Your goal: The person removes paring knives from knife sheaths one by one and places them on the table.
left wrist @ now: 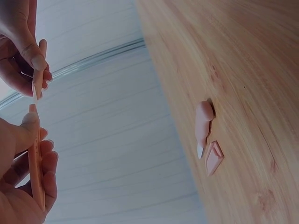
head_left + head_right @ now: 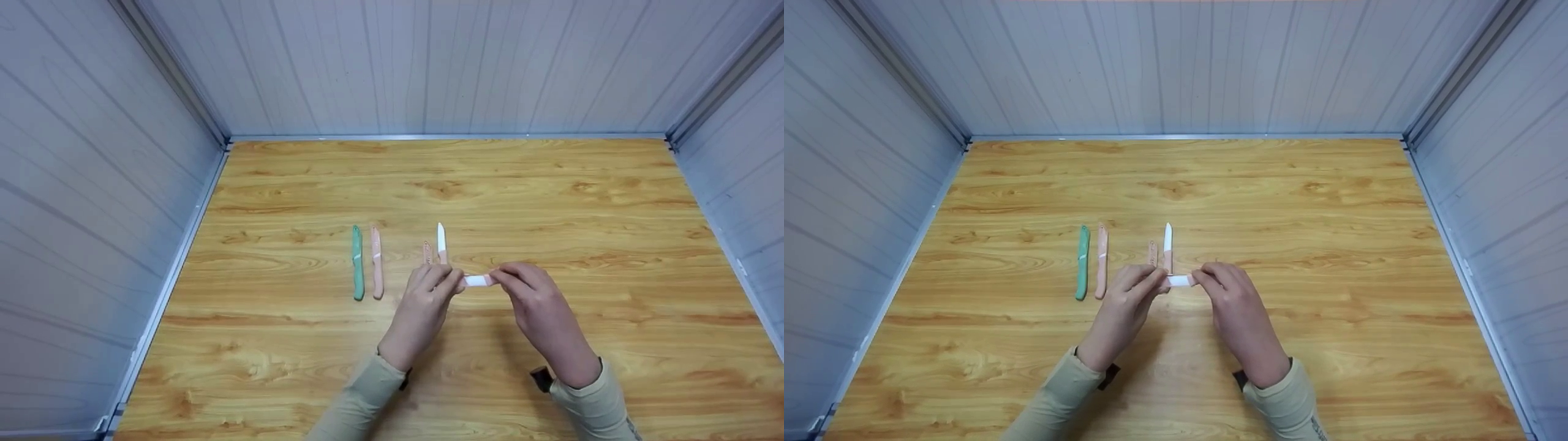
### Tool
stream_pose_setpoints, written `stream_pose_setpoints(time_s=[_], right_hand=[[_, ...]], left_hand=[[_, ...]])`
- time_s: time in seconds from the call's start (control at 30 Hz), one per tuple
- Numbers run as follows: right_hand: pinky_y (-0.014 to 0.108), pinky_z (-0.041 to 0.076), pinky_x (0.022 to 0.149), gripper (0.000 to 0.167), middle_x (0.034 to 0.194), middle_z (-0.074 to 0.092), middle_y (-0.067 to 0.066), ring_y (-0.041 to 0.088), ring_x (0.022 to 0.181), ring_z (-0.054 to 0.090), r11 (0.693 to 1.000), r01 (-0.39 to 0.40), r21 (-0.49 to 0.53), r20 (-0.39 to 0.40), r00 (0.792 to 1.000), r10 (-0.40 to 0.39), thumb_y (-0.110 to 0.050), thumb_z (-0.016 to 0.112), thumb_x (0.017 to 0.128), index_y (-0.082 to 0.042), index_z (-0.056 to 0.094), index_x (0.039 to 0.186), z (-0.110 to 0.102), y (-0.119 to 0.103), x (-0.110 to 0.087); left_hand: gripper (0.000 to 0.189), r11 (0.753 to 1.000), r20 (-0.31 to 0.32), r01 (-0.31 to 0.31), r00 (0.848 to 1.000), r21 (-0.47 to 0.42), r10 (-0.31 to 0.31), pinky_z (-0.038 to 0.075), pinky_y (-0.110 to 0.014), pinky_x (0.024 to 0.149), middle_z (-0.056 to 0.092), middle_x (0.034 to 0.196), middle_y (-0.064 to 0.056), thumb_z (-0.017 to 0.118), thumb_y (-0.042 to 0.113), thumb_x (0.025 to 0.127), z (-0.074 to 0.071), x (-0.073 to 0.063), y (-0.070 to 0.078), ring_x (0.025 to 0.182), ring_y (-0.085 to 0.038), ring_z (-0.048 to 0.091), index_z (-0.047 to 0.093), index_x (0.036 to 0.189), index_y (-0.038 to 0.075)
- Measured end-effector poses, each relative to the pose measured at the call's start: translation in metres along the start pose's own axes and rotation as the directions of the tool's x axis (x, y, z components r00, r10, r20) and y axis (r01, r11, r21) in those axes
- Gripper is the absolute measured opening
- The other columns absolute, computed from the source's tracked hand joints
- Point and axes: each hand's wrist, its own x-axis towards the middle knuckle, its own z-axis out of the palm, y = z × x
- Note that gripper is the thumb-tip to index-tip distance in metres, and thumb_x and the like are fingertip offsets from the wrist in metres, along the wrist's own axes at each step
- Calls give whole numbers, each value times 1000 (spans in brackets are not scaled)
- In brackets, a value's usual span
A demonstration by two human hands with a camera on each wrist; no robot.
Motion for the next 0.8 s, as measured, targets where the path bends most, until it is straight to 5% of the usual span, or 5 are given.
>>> stream_pose_setpoints(time_s=[0.8], right_hand=[[35,49,83,33,105,62,11,27,95,59,1000,-8,-6,-6,1000,8,16,70,77,2,70,106,-1,1,-1]], left_hand=[[23,993,3,-20,1000,115,20,43,-29,90,60,106,-3,54,18,98,0,-2,-2,101,-18,52,67,114,7]])
